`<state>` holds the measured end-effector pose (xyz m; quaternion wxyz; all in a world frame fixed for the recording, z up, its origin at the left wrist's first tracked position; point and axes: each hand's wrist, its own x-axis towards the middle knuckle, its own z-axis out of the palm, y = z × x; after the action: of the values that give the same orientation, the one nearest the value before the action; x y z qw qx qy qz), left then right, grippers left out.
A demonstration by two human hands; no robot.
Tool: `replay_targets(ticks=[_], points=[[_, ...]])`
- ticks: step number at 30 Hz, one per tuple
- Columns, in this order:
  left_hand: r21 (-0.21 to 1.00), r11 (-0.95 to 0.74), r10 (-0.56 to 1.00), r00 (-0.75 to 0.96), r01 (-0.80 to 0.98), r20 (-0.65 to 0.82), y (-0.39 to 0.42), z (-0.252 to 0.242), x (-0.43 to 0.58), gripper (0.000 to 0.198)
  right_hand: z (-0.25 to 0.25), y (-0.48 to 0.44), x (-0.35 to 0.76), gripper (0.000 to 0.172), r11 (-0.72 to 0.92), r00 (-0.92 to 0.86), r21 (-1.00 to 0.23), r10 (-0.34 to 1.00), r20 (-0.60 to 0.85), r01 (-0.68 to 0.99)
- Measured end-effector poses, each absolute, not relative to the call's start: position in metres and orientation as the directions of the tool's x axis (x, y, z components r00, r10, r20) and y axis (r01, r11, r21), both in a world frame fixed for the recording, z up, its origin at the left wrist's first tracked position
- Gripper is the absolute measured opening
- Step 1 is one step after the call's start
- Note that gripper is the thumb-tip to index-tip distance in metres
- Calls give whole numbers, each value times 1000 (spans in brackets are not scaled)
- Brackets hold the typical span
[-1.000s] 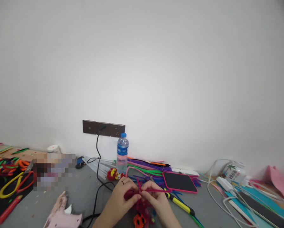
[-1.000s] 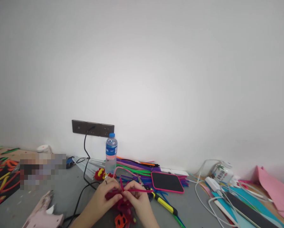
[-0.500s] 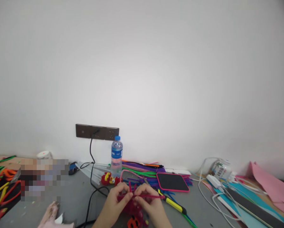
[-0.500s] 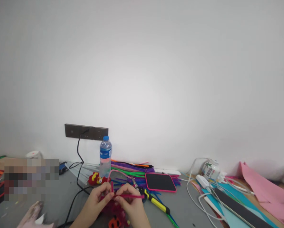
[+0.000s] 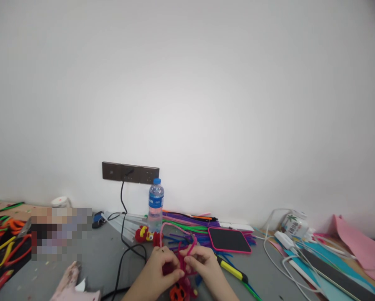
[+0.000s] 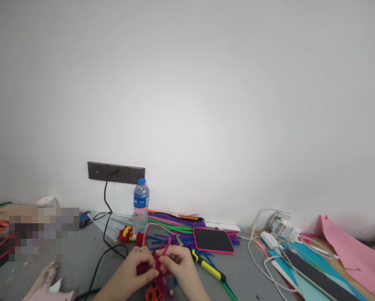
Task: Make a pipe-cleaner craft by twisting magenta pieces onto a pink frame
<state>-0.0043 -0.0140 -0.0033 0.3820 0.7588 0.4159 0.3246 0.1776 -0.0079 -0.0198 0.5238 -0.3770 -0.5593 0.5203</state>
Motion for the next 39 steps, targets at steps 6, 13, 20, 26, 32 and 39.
replay_targets(ticks=[6,13,20,26,32,39], points=[[806,-417,840,517,420,165,-17,5,-2,12,-17,-11,175,35,116,-266,-984,952,149,-133],[797,-421,871,439,433,221,-18,-2,1,9,-19,-11,176,42,58,-260,-986,961,97,-156],[808,-413,881,408,421,239,-18,0,1,12,-20,-11,171,43,37,-265,-970,959,102,-239],[820,-395,839,527,415,138,-22,5,-2,8,-8,-18,173,39,17,-376,-989,924,73,-149],[852,-422,881,364,310,304,-15,7,-1,4,-10,-15,171,44,-50,-213,-962,977,8,-267],[881,-446,883,241,160,403,-9,3,-3,8,-4,-19,167,43,-30,-184,-944,982,33,-330]])
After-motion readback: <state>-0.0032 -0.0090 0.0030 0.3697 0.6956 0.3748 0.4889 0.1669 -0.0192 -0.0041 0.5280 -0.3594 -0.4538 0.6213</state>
